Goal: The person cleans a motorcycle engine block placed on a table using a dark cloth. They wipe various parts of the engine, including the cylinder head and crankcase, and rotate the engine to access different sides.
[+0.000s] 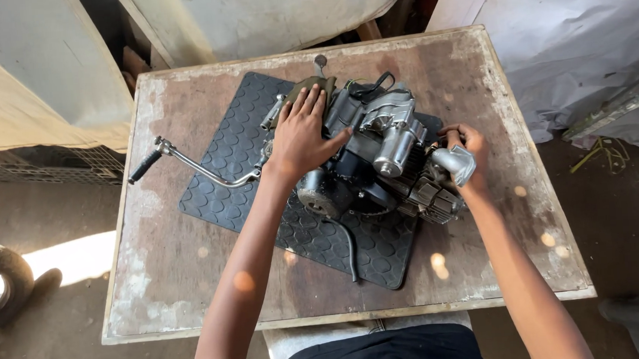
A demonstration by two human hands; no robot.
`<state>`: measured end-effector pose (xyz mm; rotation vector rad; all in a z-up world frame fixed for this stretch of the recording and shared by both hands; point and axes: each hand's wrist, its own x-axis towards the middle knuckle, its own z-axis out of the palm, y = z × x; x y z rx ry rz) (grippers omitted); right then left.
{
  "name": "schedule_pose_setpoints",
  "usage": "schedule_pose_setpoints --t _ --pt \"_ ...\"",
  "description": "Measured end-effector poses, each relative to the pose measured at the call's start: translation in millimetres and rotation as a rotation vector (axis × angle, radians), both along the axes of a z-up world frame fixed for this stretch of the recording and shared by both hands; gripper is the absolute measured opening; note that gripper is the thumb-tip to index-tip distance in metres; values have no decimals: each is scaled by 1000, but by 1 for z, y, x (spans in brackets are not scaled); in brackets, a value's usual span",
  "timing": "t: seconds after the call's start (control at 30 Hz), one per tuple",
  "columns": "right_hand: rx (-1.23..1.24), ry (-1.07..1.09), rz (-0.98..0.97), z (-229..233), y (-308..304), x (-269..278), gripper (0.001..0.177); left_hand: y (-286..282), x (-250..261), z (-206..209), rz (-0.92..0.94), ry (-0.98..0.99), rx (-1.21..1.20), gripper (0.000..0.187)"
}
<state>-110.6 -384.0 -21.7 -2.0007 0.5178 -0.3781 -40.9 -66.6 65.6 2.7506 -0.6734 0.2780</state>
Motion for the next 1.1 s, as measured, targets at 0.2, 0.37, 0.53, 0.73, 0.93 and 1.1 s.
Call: schedule_pose_setpoints --t 0.2,0.37,0.53,0.73,0.93,1.1 --pt "-24 -48 23 14 8 -7 19 -16 36 -4 11 67 -26 95" --pt "-14 -64 41 8 3 -3 22 -28 50 -6 45 109 14 101" --pt "-66 -24 65 4 -5 6 11 -29 40 -4 70 36 46 101" --pt "-118 88 45 -15 -14 8 23 -25 9 -13 46 -32 34 99" --pt "-134 109 60 -17 -16 7 25 -18 -13 -18 35 -111 57 103" --pt "-97 69 32 -8 -8 1 24 -11 -34 8 54 -37 76 105"
